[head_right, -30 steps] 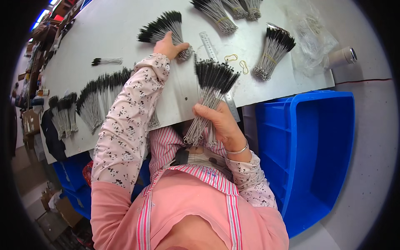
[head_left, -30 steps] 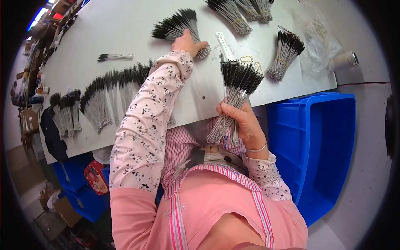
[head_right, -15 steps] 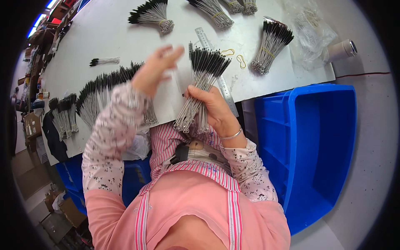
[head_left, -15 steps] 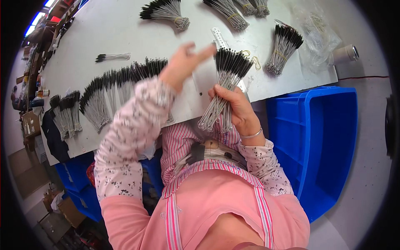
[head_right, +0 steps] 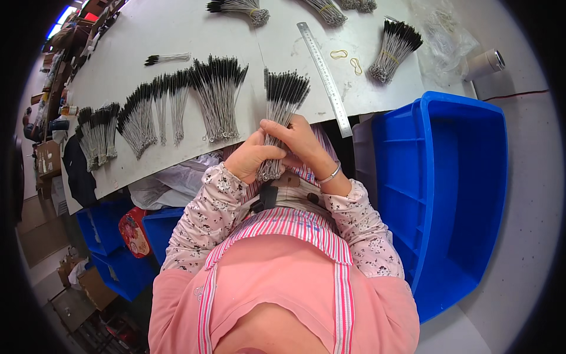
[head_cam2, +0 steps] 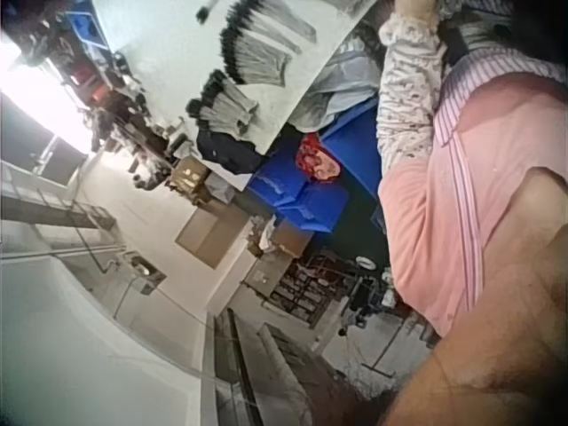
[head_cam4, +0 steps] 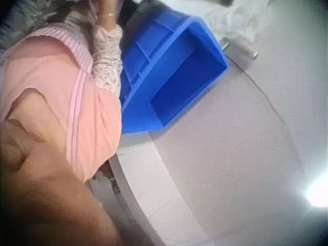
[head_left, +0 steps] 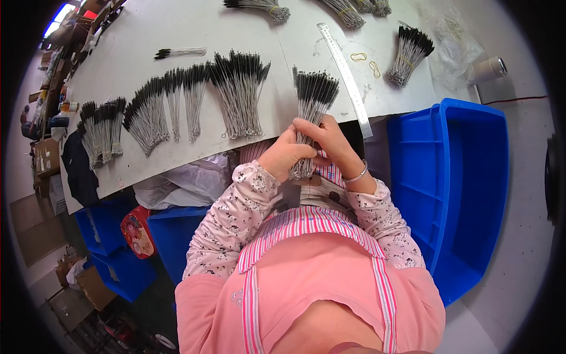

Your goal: The person sorts bundles of thin wire brushes with black bristles on a white table. They pick up bundles, separate individual brushes, and arrange them into neat piles. The person handles the brushes by hand, organizing them into groups of similar size.

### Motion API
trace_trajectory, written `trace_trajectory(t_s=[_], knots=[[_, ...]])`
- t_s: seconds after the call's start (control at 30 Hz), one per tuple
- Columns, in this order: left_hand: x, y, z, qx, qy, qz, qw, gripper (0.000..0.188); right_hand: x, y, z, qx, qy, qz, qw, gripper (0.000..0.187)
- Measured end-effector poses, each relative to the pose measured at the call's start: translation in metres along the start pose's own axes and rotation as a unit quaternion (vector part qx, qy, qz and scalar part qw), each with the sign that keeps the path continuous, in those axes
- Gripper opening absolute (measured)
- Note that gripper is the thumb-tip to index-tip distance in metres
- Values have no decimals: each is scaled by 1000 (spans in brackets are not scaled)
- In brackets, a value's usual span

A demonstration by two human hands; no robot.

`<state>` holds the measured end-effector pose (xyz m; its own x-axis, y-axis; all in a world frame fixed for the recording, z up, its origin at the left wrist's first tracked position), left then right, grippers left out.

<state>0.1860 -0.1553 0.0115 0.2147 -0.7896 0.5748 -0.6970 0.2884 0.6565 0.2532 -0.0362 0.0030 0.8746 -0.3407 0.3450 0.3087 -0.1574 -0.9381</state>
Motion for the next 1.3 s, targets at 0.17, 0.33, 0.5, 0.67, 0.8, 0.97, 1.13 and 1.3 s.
trace_trajectory(t_s=[0.17,0.33,0.5,0.67,0.8,0.97,1.13,1.3], knots=[[13,5,2,61,-53,22,997,57,-3,15,33,238,141,78,958,43],[7,-8,12,85,-30,-7,996,61,16,21,70,629,379,128,666,39],[-3,-19,12,59,16,-23,998,48,10,50,84,503,389,142,758,23],[-8,-31,8,-53,87,-51,994,41,4,9,69,550,416,271,671,11],[-18,-44,10,-121,133,-55,982,44,0,-31,13,322,300,307,844,21],[-29,-57,10,-300,236,-212,900,62,-8,-33,-30,474,269,267,795,25],[-14,-25,-14,-351,287,-170,875,66,-19,-23,-28,482,291,230,794,19],[-30,-32,0,-262,245,-123,925,64,-37,-11,-8,279,250,185,908,19]])
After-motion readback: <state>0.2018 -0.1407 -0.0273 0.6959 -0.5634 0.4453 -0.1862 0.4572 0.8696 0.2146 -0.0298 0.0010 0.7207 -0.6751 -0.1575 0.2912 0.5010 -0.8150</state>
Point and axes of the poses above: each hand's wrist, its own x-axis away from the middle knuckle, its own z-axis out of the back of the hand, y = z × x, the point moved 1 cm from there along -x, towards the middle knuckle, and after that the axes turned 2 degrees about z, right-handed, at the moved point
